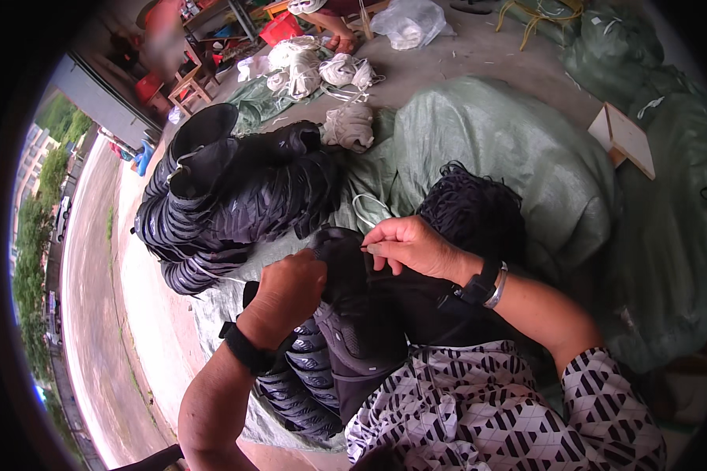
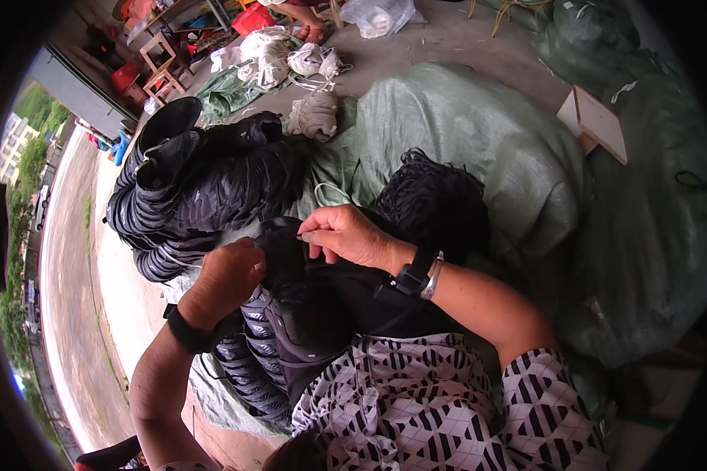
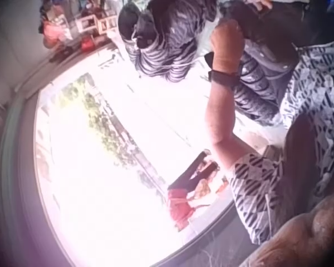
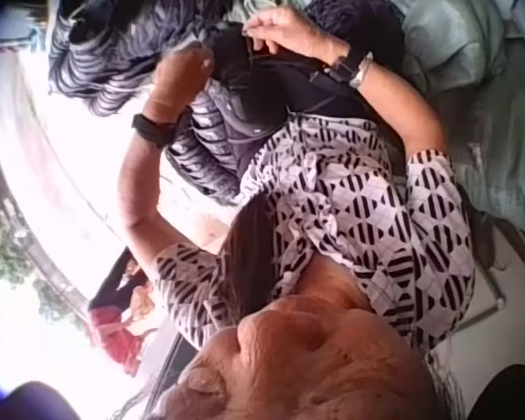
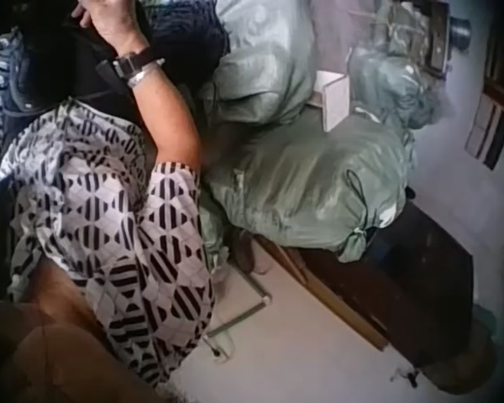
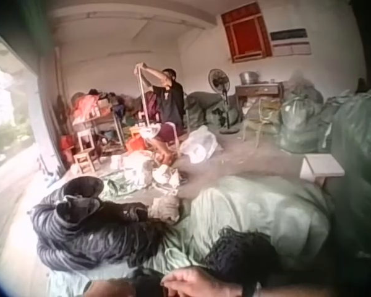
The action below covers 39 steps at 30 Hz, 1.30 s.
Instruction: Insert and thread laces through the eyelets of a black athletic shoe.
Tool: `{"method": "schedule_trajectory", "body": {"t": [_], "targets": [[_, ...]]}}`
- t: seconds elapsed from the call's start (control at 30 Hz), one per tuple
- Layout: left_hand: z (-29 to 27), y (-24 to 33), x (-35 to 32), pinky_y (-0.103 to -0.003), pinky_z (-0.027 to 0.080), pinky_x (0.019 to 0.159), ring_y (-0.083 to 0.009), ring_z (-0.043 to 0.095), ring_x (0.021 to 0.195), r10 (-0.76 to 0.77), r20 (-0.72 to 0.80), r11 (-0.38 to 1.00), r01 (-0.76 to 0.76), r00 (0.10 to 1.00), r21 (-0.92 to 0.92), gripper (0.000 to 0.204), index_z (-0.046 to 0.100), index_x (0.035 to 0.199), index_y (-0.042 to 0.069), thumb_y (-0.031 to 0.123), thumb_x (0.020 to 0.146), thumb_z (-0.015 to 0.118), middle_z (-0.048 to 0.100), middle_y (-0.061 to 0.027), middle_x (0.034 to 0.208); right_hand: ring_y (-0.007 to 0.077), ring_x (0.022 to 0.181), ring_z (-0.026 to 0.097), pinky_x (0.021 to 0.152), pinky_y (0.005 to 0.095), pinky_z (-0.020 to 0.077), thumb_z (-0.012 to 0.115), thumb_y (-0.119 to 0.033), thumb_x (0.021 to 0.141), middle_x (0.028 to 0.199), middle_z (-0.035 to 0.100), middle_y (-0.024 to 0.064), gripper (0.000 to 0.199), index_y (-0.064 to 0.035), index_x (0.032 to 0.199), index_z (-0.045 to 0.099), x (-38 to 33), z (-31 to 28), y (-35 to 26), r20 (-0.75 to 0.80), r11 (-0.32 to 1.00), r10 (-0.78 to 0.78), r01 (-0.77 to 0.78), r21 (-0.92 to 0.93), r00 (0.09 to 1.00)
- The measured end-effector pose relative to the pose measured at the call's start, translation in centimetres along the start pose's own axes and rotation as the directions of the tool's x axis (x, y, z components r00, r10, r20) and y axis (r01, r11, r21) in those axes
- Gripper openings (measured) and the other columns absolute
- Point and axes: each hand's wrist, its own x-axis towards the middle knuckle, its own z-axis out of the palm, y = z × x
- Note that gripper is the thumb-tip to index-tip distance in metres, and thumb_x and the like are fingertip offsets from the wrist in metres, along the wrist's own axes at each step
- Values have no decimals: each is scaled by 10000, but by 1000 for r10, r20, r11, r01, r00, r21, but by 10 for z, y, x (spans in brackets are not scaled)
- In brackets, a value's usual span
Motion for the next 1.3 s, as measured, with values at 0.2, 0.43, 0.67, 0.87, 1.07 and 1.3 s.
{"method": "schedule_trajectory", "body": {"t": [0.2, 0.43, 0.67, 0.87, 1.07, 1.3], "targets": [[-4, 6, 7, -408, 481, 638, -307, 615, 751, -39, 145, 998, 31, 989, 57, 45, 600, 732, 97, 126, 764, 591, 581, -77, 822, 48, 515, 506, 504, 181, 421, 553, -111, 902, 742, 637, 58, 172, 18, 995, 620, -2, 2, -5, -6, 999, -35, 35, -26, 999], [5, 9, -3, -381, 486, 662, -292, 624, 774, -120, 9, 991, 120, 993, -53, 46, 629, 784, 108, 144, 778, 601, 605, -77, 845, 49, 516, 508, 504, 183, 420, 546, -117, 907, 751, 636, 61, 174, 16, 996, 616, -2, 1, 0, -4, 999, -48, 48, 7, 999], [-2, 13, -5, -390, 492, 660, -288, 627, 757, -171, 26, 985, 171, 985, -20, 41, 638, 788, 115, 149, 782, 617, 607, -74, 809, 54, 522, 517, 512, 187, 429, 544, -114, 908, 752, 635, 61, 170, 15, 996, 612, -6, 0, 2, -4, 998, -60, 60, 30, 998], [12, 16, -5, -385, 492, 653, -289, 626, 728, -115, -32, 977, 119, 993, 177, 24, 641, 772, 118, 135, 775, 625, 603, -74, 790, 57, 525, 524, 513, 189, 433, 537, -100, 908, 747, 635, 61, 159, 16, 988, 612, -4, 0, 4, -8, 996, -85, 85, 28, 996], [17, 19, -8, -398, 497, 690, -279, 618, 833, -220, -4, 944, 212, 976, -252, 24, 637, 762, 142, 134, 773, 618, 591, -51, 831, 57, 525, 527, 518, 191, 435, 534, -93, 910, 743, 633, 63, 158, 17, 996, 607, -2, 2, 0, -10, 995, -100, 100, 28, 995], [26, 36, -5, -415, 497, 692, -292, 627, 847, -320, -117, 935, 294, 940, -197, 232, 578, 1042, 138, 88, 817, 553, 638, -93, 882, 60, 550, 541, 558, 191, 449, 519, -103, 921, 744, 627, 55, 171, 6, 1028, 594, -2, -3, 0, -44, 994, -94, 96, 48, 995]]}}
